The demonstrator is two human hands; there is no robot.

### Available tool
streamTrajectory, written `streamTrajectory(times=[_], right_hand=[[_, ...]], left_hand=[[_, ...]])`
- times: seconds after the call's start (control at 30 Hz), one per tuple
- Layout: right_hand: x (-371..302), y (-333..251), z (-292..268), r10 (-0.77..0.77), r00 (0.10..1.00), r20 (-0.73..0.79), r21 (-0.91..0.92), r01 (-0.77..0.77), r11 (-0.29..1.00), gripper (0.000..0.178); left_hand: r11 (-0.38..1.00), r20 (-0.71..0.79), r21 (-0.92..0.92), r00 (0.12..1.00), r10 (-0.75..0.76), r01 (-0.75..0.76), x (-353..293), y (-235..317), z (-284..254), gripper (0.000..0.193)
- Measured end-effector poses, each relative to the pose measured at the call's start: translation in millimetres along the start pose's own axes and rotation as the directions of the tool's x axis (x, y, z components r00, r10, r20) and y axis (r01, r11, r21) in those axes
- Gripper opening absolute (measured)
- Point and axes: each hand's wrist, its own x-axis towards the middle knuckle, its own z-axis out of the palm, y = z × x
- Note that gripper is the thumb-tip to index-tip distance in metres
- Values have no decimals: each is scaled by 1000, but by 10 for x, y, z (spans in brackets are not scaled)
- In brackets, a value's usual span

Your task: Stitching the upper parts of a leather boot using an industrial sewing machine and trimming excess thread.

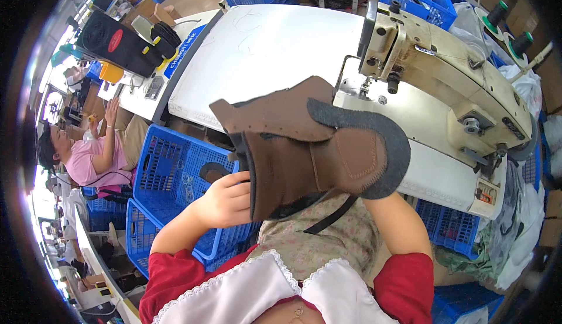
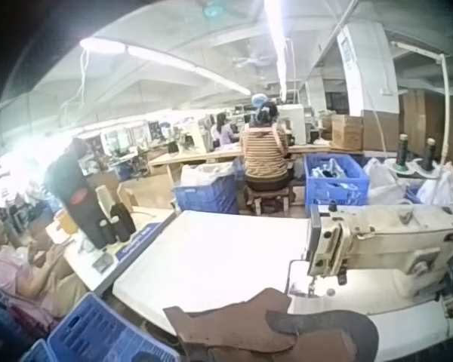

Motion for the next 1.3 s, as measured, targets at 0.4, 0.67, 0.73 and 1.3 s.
streamTrajectory(times=[0.4,0.67,0.73,1.3], right_hand=[[-832,18,93,146,989,-2,412,-132,902,47],[-834,19,218,18,1000,22,164,-22,986,49],[-897,-51,158,74,995,-74,-141,-84,986,48],[-1142,-349,555,263,925,-274,424,-129,896,62]], left_hand=[[-285,296,-955,365,-883,85,-360,-152,577,59],[-363,327,-932,389,-861,-20,-72,-129,499,43],[-499,452,-866,368,-813,-38,60,-78,444,45],[-710,665,-704,355,-657,4,60,-245,742,20]])
